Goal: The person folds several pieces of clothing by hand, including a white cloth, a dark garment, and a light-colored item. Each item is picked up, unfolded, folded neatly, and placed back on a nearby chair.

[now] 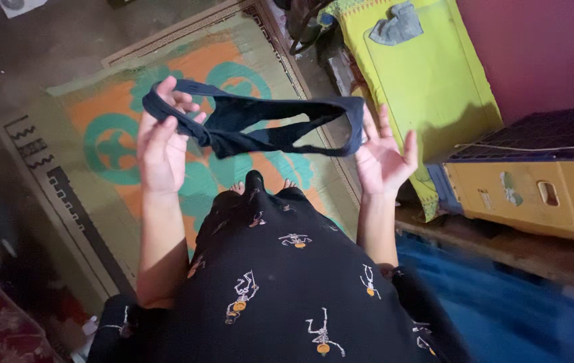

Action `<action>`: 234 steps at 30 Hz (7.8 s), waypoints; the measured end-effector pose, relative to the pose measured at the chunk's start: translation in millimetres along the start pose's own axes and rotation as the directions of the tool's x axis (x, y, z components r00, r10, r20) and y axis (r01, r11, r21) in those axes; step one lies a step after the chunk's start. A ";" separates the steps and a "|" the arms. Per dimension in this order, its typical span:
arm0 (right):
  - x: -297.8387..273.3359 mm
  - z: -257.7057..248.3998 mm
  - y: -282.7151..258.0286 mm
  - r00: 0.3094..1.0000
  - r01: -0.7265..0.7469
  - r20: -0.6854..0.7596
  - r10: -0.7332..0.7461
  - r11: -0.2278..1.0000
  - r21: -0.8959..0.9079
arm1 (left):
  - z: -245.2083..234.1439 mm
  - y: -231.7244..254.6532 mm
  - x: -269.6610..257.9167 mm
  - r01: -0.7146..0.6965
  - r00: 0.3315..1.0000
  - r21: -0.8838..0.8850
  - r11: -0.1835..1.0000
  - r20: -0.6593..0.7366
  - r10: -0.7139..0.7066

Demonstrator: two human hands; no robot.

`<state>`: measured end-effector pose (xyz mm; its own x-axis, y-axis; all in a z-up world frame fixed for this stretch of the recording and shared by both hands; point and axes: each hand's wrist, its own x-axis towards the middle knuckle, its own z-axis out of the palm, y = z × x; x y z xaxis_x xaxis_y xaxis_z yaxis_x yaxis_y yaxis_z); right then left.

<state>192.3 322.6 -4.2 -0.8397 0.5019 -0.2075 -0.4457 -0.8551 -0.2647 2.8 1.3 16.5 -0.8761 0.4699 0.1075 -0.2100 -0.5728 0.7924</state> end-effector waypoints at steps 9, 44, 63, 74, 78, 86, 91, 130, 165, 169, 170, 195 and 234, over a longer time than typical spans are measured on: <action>0.0 10.3 15.0 0.910 -0.411 -0.035 0.414 0.883 -0.229 | 6.8 -9.0 11.8 -0.115 0.968 0.791 0.602 0.224 -0.110; 10.8 -10.5 105.0 0.919 0.045 0.218 0.328 0.464 -0.885 | 7.2 -94.9 3.6 0.440 0.871 0.340 0.831 0.062 -0.487; 0.7 6.7 103.1 0.946 0.158 0.272 0.176 0.481 -0.862 | 15.3 -95.7 -4.7 0.257 0.894 0.287 0.923 0.292 -0.340; 8.2 4.0 96.0 0.912 0.266 0.353 0.209 0.354 -0.897 | 27.9 -98.4 -8.6 0.456 0.890 0.111 0.883 -0.055 -0.452; 8.0 7.4 93.6 0.915 0.228 0.314 0.253 0.318 -0.920 | 19.9 -100.1 -7.8 0.479 0.877 0.177 0.860 -0.125 -0.463; 19.9 30.3 -14.6 0.920 0.292 0.388 0.061 0.553 -0.780 | -74.2 -23.9 12.0 0.177 0.926 0.586 0.791 -0.371 0.068; 33.1 38.3 -38.9 0.926 0.209 0.367 0.085 0.696 -0.687 | -54.5 -0.4 15.8 0.067 0.932 0.440 0.896 -0.349 0.102; 7.2 24.1 92.2 0.934 0.258 0.356 0.030 0.633 -0.730 | 84.6 -47.7 40.3 0.022 0.953 0.517 0.856 0.246 -0.173; -7.1 50.9 41.3 0.803 0.532 0.574 0.158 0.242 -0.811 | 58.0 -82.0 35.2 0.421 0.665 0.455 0.785 0.434 -0.608; -4.0 42.2 39.1 0.819 0.543 0.566 0.099 0.185 -0.819 | 62.9 -72.7 35.1 0.423 0.699 0.439 0.793 0.398 -0.594; -2.9 40.0 37.8 0.836 0.521 0.546 0.053 0.233 -0.821 | 65.6 -68.8 35.8 0.395 0.739 0.439 0.807 0.369 -0.563; 10.3 5.8 -39.1 0.739 0.667 0.514 -0.436 0.366 -0.650 | 18.0 12.9 39.5 0.036 0.997 0.876 0.482 -0.061 0.037; 13.5 61.1 86.5 0.724 0.493 0.620 -0.301 -0.403 -0.771 | 88.8 -53.3 39.2 0.038 0.999 0.799 0.600 -0.034 -0.018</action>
<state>123.5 247.4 27.7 -0.6666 0.5402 0.5136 0.0044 0.6919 -0.7220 18.2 109.9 31.8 -0.8863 0.4573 0.0728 0.1876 0.2110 0.9593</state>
